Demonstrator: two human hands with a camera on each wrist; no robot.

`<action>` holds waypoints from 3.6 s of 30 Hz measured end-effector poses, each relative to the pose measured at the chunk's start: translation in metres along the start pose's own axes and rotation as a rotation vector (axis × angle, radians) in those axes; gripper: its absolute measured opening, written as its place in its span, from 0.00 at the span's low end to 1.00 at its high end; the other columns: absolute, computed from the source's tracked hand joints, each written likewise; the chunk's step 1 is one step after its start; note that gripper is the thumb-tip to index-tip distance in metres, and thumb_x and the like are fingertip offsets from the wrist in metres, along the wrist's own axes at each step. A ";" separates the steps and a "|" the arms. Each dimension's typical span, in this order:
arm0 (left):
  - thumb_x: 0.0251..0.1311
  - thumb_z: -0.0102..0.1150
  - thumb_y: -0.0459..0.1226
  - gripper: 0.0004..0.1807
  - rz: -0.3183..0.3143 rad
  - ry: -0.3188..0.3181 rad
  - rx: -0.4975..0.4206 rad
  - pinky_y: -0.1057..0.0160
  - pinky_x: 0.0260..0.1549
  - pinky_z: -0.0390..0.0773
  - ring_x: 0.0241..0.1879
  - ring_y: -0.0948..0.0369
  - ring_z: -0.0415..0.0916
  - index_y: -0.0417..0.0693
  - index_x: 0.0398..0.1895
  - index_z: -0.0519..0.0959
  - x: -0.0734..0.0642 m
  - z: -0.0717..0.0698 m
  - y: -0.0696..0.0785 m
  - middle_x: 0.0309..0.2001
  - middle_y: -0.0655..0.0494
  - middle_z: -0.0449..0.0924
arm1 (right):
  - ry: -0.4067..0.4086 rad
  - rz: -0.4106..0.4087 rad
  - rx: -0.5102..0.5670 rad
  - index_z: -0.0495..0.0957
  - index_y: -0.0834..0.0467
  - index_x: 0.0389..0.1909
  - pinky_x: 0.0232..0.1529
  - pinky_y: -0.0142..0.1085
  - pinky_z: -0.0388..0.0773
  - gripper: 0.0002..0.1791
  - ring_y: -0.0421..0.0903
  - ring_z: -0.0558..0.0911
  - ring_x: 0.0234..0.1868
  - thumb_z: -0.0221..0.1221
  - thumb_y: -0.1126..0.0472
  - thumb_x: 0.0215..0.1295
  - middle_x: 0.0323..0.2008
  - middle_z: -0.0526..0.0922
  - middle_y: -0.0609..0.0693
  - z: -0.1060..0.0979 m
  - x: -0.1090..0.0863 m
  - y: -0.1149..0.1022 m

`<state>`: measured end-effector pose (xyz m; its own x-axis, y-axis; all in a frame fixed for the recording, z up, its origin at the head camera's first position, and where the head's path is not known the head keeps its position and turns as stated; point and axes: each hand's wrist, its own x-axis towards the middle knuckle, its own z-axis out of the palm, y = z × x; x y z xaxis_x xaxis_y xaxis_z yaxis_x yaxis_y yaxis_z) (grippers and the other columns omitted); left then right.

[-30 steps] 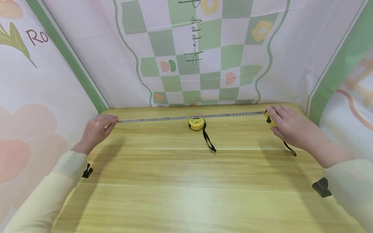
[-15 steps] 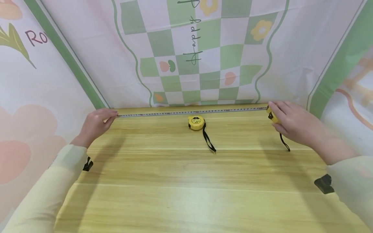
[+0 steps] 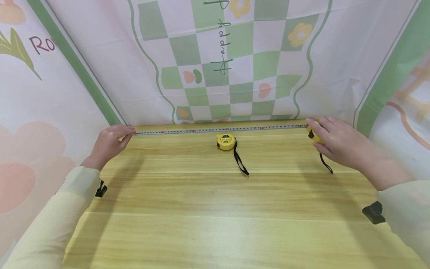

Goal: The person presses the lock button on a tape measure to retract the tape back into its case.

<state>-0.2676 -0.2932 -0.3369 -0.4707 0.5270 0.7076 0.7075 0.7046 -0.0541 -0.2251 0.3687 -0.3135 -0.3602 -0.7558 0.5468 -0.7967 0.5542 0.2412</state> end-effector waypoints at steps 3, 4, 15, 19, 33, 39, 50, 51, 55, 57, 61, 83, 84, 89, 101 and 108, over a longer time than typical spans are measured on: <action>0.49 0.69 0.22 0.08 0.001 0.002 -0.003 0.44 0.44 0.81 0.39 0.43 0.82 0.32 0.35 0.85 0.000 0.000 0.000 0.37 0.40 0.85 | -0.019 -0.001 -0.001 0.70 0.72 0.54 0.26 0.54 0.76 0.37 0.59 0.77 0.30 0.35 0.39 0.76 0.44 0.76 0.67 -0.002 0.003 -0.001; 0.49 0.69 0.22 0.08 0.000 0.003 -0.003 0.44 0.44 0.81 0.39 0.43 0.82 0.32 0.35 0.85 -0.001 0.000 0.000 0.37 0.40 0.85 | -0.029 0.008 0.001 0.70 0.71 0.53 0.25 0.53 0.76 0.37 0.56 0.76 0.29 0.34 0.39 0.76 0.43 0.75 0.66 -0.003 0.003 -0.001; 0.50 0.69 0.23 0.09 -0.016 -0.008 0.006 0.44 0.46 0.81 0.40 0.43 0.82 0.32 0.36 0.85 -0.001 -0.002 0.000 0.38 0.40 0.85 | -0.028 0.008 -0.013 0.73 0.64 0.45 0.19 0.48 0.72 0.34 0.53 0.72 0.25 0.34 0.38 0.76 0.39 0.73 0.64 -0.004 0.006 -0.002; 0.50 0.69 0.23 0.09 -0.018 -0.010 0.011 0.44 0.46 0.81 0.40 0.43 0.82 0.32 0.36 0.85 -0.001 -0.002 0.000 0.38 0.40 0.85 | -0.023 0.006 -0.014 0.73 0.64 0.45 0.18 0.47 0.72 0.33 0.52 0.72 0.25 0.34 0.38 0.76 0.39 0.73 0.63 -0.004 0.007 -0.003; 0.49 0.69 0.22 0.09 -0.019 -0.029 0.017 0.45 0.49 0.80 0.41 0.44 0.82 0.32 0.37 0.85 -0.002 0.001 0.000 0.39 0.40 0.85 | -0.045 0.031 0.019 0.73 0.61 0.42 0.20 0.48 0.75 0.32 0.55 0.75 0.29 0.33 0.38 0.76 0.41 0.73 0.65 -0.005 0.006 -0.006; 0.49 0.69 0.22 0.10 -0.007 -0.030 0.011 0.46 0.50 0.80 0.40 0.44 0.83 0.32 0.37 0.85 -0.001 0.001 0.001 0.39 0.40 0.85 | -0.033 0.022 0.008 0.72 0.59 0.40 0.16 0.42 0.71 0.30 0.49 0.71 0.27 0.32 0.39 0.76 0.36 0.71 0.60 -0.004 0.006 -0.007; 0.50 0.68 0.22 0.10 -0.021 -0.036 0.011 0.45 0.50 0.79 0.41 0.44 0.82 0.32 0.37 0.85 0.000 0.001 0.001 0.39 0.40 0.85 | 0.055 -0.018 -0.032 0.71 0.55 0.31 0.12 0.36 0.63 0.26 0.49 0.64 0.25 0.33 0.43 0.79 0.31 0.68 0.58 -0.001 0.004 -0.006; 0.50 0.69 0.22 0.10 -0.024 -0.036 0.014 0.45 0.50 0.79 0.41 0.44 0.82 0.32 0.37 0.85 0.000 0.000 0.001 0.39 0.40 0.85 | 0.052 -0.012 -0.034 0.72 0.55 0.32 0.11 0.36 0.63 0.26 0.49 0.64 0.25 0.33 0.43 0.78 0.31 0.69 0.58 -0.001 0.004 -0.005; 0.50 0.69 0.22 0.10 -0.025 -0.035 0.019 0.45 0.50 0.80 0.41 0.44 0.82 0.32 0.37 0.85 0.000 -0.001 0.001 0.39 0.40 0.85 | -0.030 0.058 -0.013 0.73 0.59 0.42 0.13 0.40 0.67 0.32 0.53 0.69 0.27 0.29 0.38 0.76 0.37 0.71 0.62 -0.002 0.002 -0.005; 0.50 0.69 0.22 0.10 -0.021 -0.035 0.019 0.45 0.50 0.80 0.40 0.44 0.82 0.32 0.37 0.85 0.000 -0.001 0.001 0.39 0.40 0.85 | -0.084 0.114 0.009 0.72 0.62 0.49 0.16 0.44 0.70 0.38 0.54 0.71 0.30 0.28 0.35 0.72 0.41 0.71 0.64 -0.003 0.000 -0.006; 0.49 0.69 0.21 0.10 -0.015 -0.036 0.020 0.46 0.51 0.79 0.40 0.44 0.82 0.32 0.37 0.85 -0.001 -0.001 0.001 0.38 0.40 0.85 | -0.128 0.186 0.058 0.65 0.70 0.59 0.26 0.54 0.76 0.44 0.62 0.73 0.37 0.27 0.34 0.70 0.49 0.71 0.68 -0.003 -0.002 -0.005; 0.49 0.69 0.22 0.10 -0.019 -0.041 0.038 0.46 0.51 0.79 0.40 0.45 0.82 0.33 0.37 0.85 -0.001 0.000 0.001 0.38 0.41 0.85 | 0.027 0.034 -0.002 0.68 0.79 0.54 0.38 0.58 0.70 0.41 0.69 0.73 0.41 0.33 0.40 0.77 0.45 0.74 0.73 0.005 -0.005 0.000; 0.48 0.70 0.22 0.10 -0.017 -0.039 0.037 0.46 0.51 0.79 0.40 0.45 0.82 0.33 0.37 0.85 -0.001 0.000 0.001 0.38 0.41 0.85 | 0.033 0.026 -0.004 0.68 0.79 0.54 0.38 0.57 0.70 0.41 0.69 0.73 0.41 0.33 0.40 0.77 0.44 0.74 0.73 0.005 -0.005 0.001; 0.49 0.69 0.22 0.11 -0.016 -0.036 0.040 0.46 0.50 0.79 0.40 0.45 0.82 0.33 0.37 0.85 -0.001 -0.001 0.001 0.38 0.41 0.85 | 0.058 -0.003 -0.020 0.69 0.80 0.53 0.37 0.57 0.71 0.40 0.69 0.74 0.39 0.34 0.42 0.78 0.44 0.75 0.73 0.005 -0.002 0.001; 0.50 0.69 0.23 0.09 -0.012 -0.027 0.035 0.45 0.49 0.79 0.41 0.44 0.82 0.33 0.37 0.85 -0.001 -0.003 -0.001 0.38 0.41 0.85 | 0.066 -0.025 -0.037 0.69 0.80 0.51 0.35 0.58 0.73 0.39 0.68 0.73 0.37 0.34 0.42 0.78 0.41 0.75 0.72 0.001 0.003 -0.001; 0.50 0.69 0.22 0.09 -0.015 -0.023 0.037 0.45 0.48 0.80 0.41 0.44 0.82 0.33 0.36 0.85 -0.002 -0.003 -0.001 0.39 0.41 0.85 | 0.066 -0.023 -0.034 0.69 0.80 0.53 0.38 0.56 0.70 0.40 0.69 0.74 0.40 0.35 0.42 0.78 0.43 0.75 0.72 0.002 0.002 0.001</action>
<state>-0.2663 -0.2964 -0.3363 -0.4936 0.5268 0.6920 0.6802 0.7296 -0.0702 -0.2272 0.3671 -0.3141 -0.3084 -0.7448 0.5918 -0.7874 0.5489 0.2805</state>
